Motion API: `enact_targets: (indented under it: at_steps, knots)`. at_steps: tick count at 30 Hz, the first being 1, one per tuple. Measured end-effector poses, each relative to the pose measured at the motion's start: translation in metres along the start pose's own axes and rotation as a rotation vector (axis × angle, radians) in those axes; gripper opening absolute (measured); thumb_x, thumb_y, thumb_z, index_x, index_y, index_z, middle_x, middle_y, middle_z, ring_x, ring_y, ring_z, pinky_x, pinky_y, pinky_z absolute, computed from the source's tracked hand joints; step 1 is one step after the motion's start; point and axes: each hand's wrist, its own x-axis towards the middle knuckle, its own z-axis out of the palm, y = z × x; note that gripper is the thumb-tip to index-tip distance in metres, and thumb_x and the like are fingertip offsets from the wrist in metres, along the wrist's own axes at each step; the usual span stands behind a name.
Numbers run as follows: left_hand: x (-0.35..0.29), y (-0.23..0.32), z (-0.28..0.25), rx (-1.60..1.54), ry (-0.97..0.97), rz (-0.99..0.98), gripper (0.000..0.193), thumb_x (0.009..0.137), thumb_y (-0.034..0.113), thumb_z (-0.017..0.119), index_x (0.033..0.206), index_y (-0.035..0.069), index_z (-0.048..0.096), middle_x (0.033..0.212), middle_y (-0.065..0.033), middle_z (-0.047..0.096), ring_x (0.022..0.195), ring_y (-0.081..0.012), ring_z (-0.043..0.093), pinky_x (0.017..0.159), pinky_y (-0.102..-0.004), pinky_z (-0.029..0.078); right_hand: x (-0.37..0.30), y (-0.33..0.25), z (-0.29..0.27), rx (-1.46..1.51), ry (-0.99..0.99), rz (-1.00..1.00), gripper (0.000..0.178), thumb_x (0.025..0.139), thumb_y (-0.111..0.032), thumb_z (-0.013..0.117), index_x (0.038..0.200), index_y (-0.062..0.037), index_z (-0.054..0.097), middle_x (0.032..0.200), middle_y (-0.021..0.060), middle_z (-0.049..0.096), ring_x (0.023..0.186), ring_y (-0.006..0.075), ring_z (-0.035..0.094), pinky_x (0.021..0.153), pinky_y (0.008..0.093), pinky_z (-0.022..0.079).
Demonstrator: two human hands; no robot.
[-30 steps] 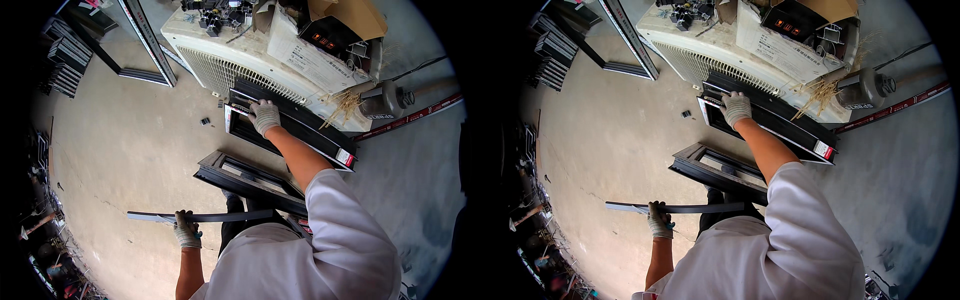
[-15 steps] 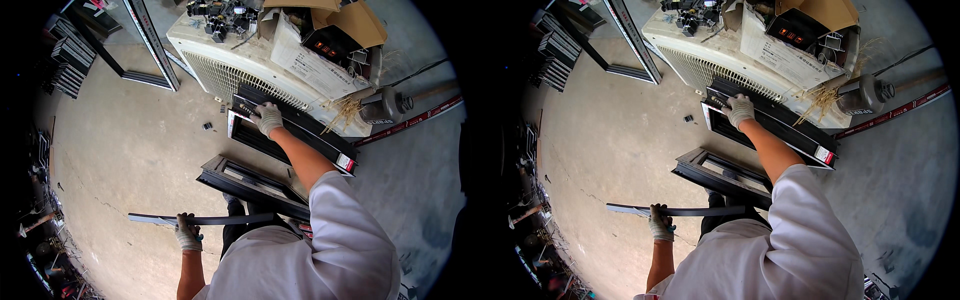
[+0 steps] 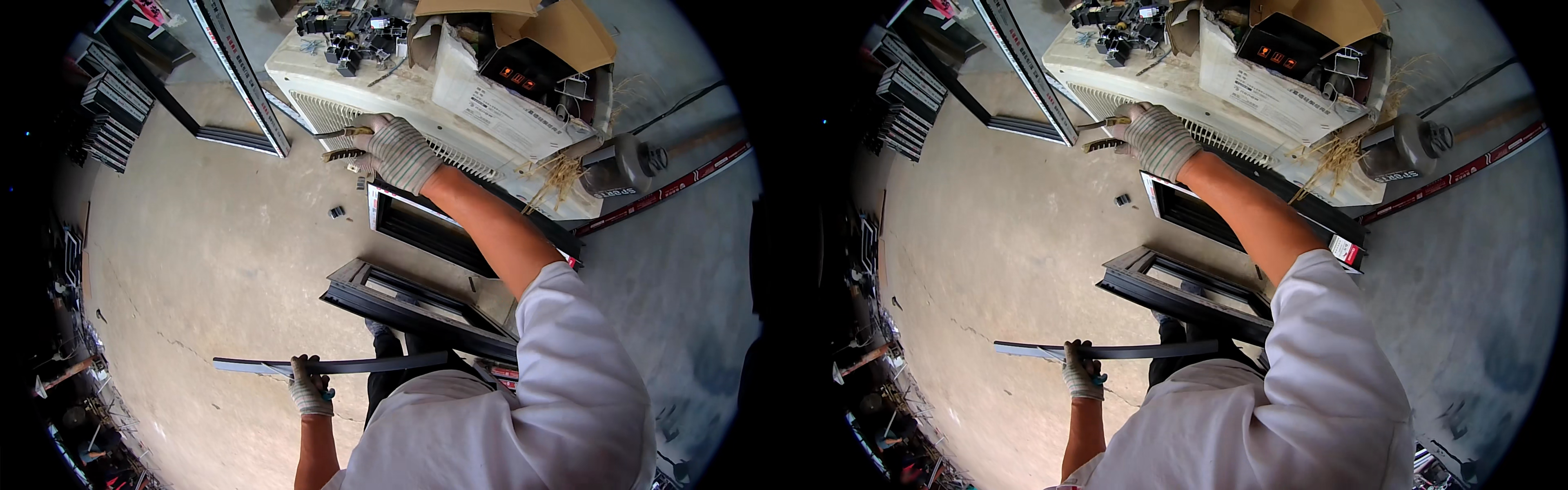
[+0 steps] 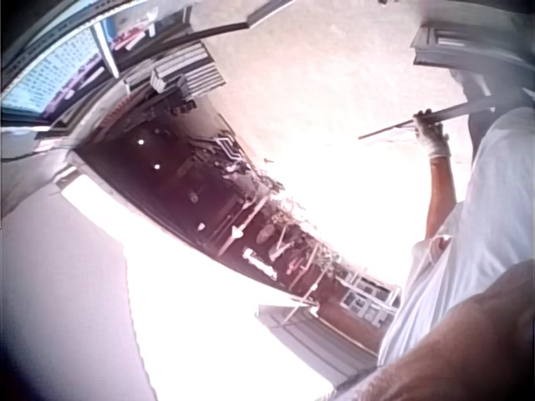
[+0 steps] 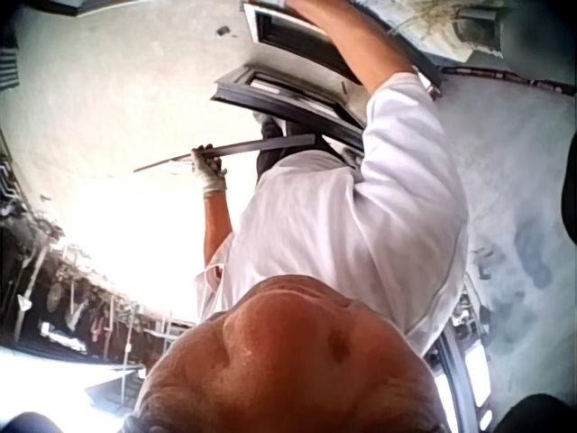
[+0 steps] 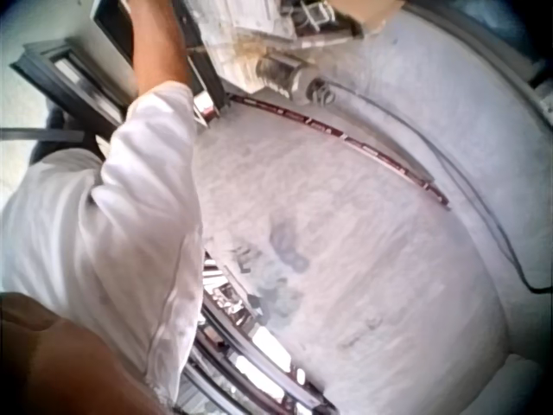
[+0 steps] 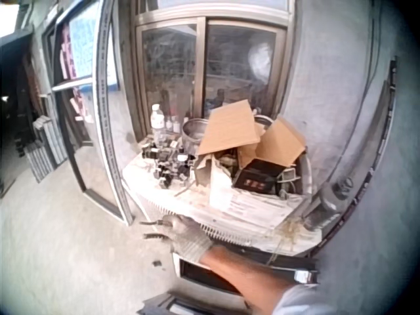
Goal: The person moves a large fan, then picks up and carries a window frame, placing it on a stack of frames. They continue to handle and stack additional window frames in a workshop area.
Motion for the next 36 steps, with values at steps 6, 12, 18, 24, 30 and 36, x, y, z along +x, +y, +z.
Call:
enact_targets:
  at_steps: [6,12,18,24,30,36]
  knots:
    - [-0.004,-0.001,-0.007,-0.031,0.000,0.021,0.041,0.094,0.046,0.056,0.109,0.008,0.057,0.094,-0.0097,0.068,0.038,-0.0040,0.034,0.039,-0.0202,0.037,0.038,0.062,0.004,-0.243,-0.112,-0.179,0.023,0.078,-0.024,0.071,0.099,-0.0135,0.068,0.114,0.0080,0.061,0.106,0.0299,0.057,0.091,0.0393,0.048]
    - [-0.005,-0.010,-0.015,-0.049,0.023,-0.001,0.041,0.093,0.047,0.057,0.108,0.009,0.058,0.094,-0.0102,0.068,0.038,-0.0035,0.031,0.039,-0.0190,0.034,0.026,0.123,-0.004,-0.476,-0.314,0.149,0.024,0.084,-0.018,0.064,0.106,-0.0102,0.064,0.118,0.0125,0.058,0.110,0.0336,0.056,0.093,0.0415,0.047]
    - [-0.007,-0.012,-0.010,-0.078,0.022,-0.003,0.045,0.092,0.050,0.057,0.111,0.009,0.058,0.098,-0.0095,0.067,0.038,-0.0032,0.030,0.039,-0.0180,0.033,0.013,0.092,0.015,-0.579,-0.037,0.203,0.029,0.092,-0.024,0.053,0.116,-0.0076,0.058,0.121,0.0139,0.057,0.112,0.0322,0.055,0.096,0.0426,0.045]
    - [-0.010,0.012,0.020,-0.050,-0.082,0.014,0.048,0.095,0.049,0.053,0.113,0.005,0.057,0.099,-0.0108,0.069,0.038,-0.0047,0.034,0.042,-0.0198,0.043,-0.091,-0.046,0.021,0.086,-0.292,0.338,0.034,0.090,-0.035,0.059,0.106,-0.0059,0.061,0.104,0.0152,0.062,0.099,0.0323,0.060,0.090,0.0416,0.048]
    - [-0.009,0.020,0.029,-0.031,-0.079,0.097,0.047,0.095,0.050,0.052,0.111,0.006,0.057,0.102,-0.0119,0.069,0.039,-0.0057,0.036,0.049,-0.0242,0.045,-0.202,-0.189,0.007,0.507,-0.881,0.355,0.044,0.085,-0.030,0.066,0.118,-0.0019,0.055,0.107,0.0198,0.062,0.103,0.0354,0.060,0.091,0.0412,0.048]
    - [-0.006,0.018,0.051,-0.016,-0.051,0.141,0.045,0.093,0.047,0.058,0.106,0.004,0.061,0.096,-0.0131,0.070,0.064,-0.0122,0.057,0.059,-0.0289,0.051,-0.259,-0.205,0.009,0.500,-0.836,0.486,0.041,0.088,-0.031,0.062,0.116,-0.0032,0.052,0.102,0.0198,0.063,0.096,0.0361,0.061,0.083,0.0436,0.049]
